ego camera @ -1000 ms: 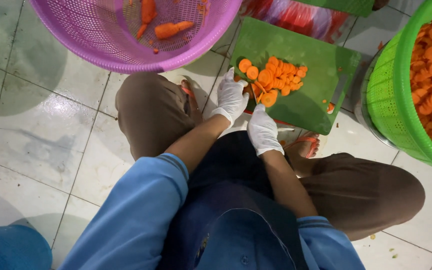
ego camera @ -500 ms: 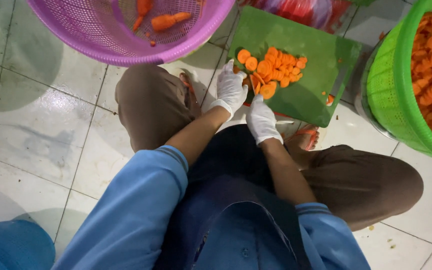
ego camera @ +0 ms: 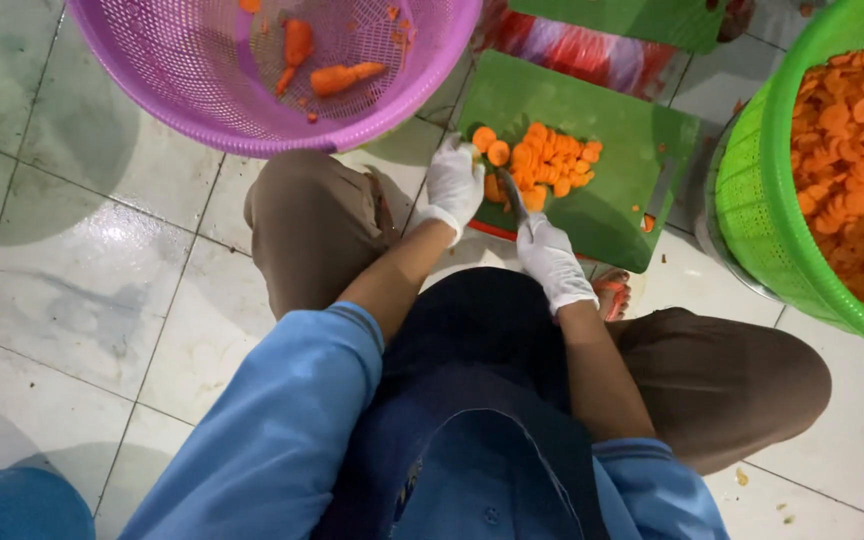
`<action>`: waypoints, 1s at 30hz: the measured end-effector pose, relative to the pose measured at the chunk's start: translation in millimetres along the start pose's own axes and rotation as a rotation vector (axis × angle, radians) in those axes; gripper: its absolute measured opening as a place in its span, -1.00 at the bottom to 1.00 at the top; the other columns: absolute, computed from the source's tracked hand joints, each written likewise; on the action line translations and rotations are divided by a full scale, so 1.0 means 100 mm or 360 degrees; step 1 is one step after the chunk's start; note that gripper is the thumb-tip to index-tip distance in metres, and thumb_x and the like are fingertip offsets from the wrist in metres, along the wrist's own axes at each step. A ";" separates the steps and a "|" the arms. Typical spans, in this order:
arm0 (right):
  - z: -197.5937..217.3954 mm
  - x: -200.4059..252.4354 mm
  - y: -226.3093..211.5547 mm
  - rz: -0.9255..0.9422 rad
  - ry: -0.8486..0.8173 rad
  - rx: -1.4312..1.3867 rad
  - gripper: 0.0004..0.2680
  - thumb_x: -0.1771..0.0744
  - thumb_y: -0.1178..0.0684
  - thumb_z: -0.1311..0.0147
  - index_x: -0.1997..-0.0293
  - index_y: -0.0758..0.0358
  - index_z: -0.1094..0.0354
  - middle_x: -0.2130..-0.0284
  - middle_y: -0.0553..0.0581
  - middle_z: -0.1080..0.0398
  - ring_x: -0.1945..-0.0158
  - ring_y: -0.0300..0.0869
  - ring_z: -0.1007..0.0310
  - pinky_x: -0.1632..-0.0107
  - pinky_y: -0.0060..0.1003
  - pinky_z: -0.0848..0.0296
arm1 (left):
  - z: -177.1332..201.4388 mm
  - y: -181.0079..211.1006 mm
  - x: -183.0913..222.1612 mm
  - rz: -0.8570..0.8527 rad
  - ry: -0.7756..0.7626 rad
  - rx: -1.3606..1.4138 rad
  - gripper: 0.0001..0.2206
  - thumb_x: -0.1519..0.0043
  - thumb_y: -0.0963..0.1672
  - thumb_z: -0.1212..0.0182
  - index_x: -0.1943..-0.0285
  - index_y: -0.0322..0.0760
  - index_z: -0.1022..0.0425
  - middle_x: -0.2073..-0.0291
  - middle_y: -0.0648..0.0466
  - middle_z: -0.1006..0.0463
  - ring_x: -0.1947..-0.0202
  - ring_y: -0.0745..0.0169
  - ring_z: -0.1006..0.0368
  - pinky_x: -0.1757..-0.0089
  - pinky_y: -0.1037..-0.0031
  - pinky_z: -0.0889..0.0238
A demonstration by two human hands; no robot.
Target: The person sits on the floor and slices carrots into thin rounds on a green cutting board using a knife. Sliced pieces accumulate on the board and are periodically transferred into a green basket.
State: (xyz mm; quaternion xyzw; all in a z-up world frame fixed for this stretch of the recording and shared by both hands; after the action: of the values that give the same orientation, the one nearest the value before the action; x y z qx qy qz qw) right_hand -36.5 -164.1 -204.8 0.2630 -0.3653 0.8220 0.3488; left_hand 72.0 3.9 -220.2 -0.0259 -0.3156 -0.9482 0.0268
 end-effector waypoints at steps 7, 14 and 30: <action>-0.01 0.34 -0.14 0.0320 -0.0179 0.0119 -0.73 -0.24 -0.07 0.12 -0.03 -0.04 -0.23 0.64 0.18 -0.42 0.51 -0.09 -0.50 0.35 -0.23 -0.53 | -0.22 0.04 -0.31 -0.0102 -0.0090 -0.0107 -0.53 0.00 0.05 -0.29 -0.09 -0.01 -0.38 -0.07 0.03 -0.38 -0.05 0.01 -0.37 0.05 0.22 -0.34; -0.04 0.32 -0.15 0.0379 -0.0016 0.0132 -0.70 -0.33 -0.08 0.22 -0.15 0.14 -0.16 0.48 0.37 -0.40 0.32 0.03 -0.43 0.27 -0.14 -0.46 | -0.83 -0.36 -0.63 -0.0013 -0.0094 0.0148 -0.70 -0.07 -0.04 -0.21 0.00 0.05 -0.44 0.17 0.16 -0.50 0.07 0.20 -0.43 0.03 0.37 -0.32; -0.19 0.22 -0.91 0.0293 -0.0039 0.0785 -0.65 -0.33 0.12 0.40 -0.30 0.33 0.15 0.10 0.54 -0.32 -0.03 0.25 -0.34 -0.06 0.04 -0.34 | -0.77 -0.40 -0.63 0.0370 -0.0369 0.0235 -0.70 -0.12 -0.06 -0.14 -0.05 0.04 -0.45 0.07 0.10 -0.50 -0.05 0.16 -0.39 -0.02 0.31 -0.31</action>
State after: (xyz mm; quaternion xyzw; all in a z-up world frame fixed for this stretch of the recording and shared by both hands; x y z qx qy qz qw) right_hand 15.9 -95.8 -162.9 0.3157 -0.1806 0.9112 0.1935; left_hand 129.7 -8.1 -310.0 -0.1693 -0.3801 -0.9036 0.1016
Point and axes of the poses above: each hand's wrist, its own x-axis away from the middle knuckle, its own z-axis out of the back of the hand, y = z × x, the point moved 4 cm from there along -x, towards the middle knuckle
